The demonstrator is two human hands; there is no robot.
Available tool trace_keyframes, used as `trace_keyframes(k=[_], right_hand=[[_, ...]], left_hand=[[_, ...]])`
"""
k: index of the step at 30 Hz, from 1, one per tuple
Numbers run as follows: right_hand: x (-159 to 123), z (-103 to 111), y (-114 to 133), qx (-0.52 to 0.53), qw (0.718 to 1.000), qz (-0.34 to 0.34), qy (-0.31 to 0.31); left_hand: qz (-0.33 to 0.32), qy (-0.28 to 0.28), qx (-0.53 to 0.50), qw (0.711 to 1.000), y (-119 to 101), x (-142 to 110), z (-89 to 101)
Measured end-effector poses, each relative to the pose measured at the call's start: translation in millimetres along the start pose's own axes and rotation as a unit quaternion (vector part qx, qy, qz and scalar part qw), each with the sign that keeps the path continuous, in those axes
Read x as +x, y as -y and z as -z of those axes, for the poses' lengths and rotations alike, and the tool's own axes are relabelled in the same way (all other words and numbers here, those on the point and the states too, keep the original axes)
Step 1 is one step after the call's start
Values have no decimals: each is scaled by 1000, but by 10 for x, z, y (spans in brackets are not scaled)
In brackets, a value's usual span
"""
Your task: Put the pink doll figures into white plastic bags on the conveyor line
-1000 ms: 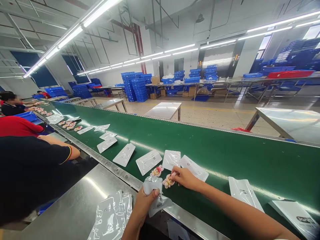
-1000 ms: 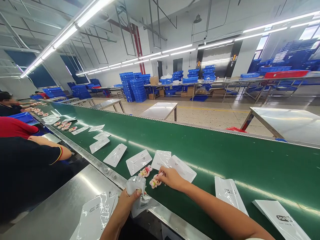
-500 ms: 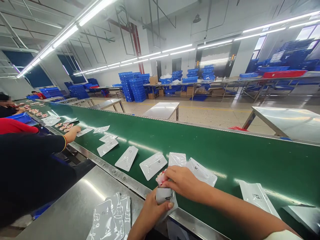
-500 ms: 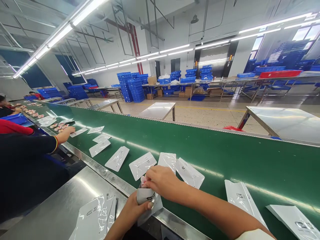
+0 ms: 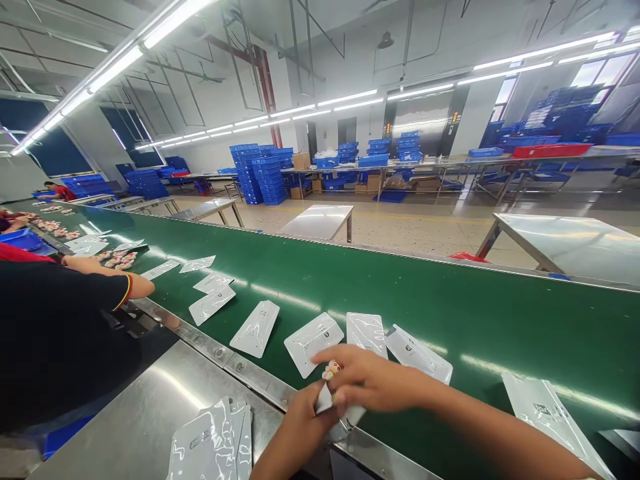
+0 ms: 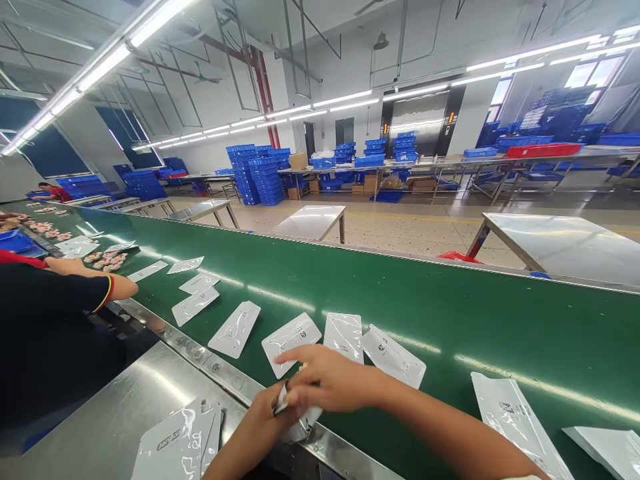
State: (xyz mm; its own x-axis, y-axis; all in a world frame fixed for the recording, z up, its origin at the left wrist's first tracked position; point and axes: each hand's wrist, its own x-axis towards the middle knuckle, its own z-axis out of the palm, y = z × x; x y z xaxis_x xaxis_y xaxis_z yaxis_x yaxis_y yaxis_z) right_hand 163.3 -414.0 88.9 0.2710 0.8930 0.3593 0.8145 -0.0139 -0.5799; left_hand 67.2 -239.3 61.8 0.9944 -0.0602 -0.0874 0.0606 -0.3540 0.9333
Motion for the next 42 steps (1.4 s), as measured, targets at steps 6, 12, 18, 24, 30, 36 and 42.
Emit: trace_keyframes(k=[6,12,18,24,30,36,42], right_hand=[[-90,470,-1148,-120,943,-309,45],[-183,449,-1241,-155,939,-269,149],[-452,-207,-638,-328,897,-274,113],[-864,173,-180,-335,884,-322,48],[-965,754,487,-171,964,-183,92],[-732,547,408,-49,984,-146,85],[-608,390,464,-62,983,-147,86]], left_hand=[[56,-215,2,975,190,602,665],[59,-290,-8,955,397,1205,902],[-20,-340,30,940,218,1137,847],[-167,-38,50,984,-271,632,-38],[-144,197,15,970,-679,323,-662],[-26,274,-59,959,-489,301,-547],[17,283,-7,959,-277,191,-522]])
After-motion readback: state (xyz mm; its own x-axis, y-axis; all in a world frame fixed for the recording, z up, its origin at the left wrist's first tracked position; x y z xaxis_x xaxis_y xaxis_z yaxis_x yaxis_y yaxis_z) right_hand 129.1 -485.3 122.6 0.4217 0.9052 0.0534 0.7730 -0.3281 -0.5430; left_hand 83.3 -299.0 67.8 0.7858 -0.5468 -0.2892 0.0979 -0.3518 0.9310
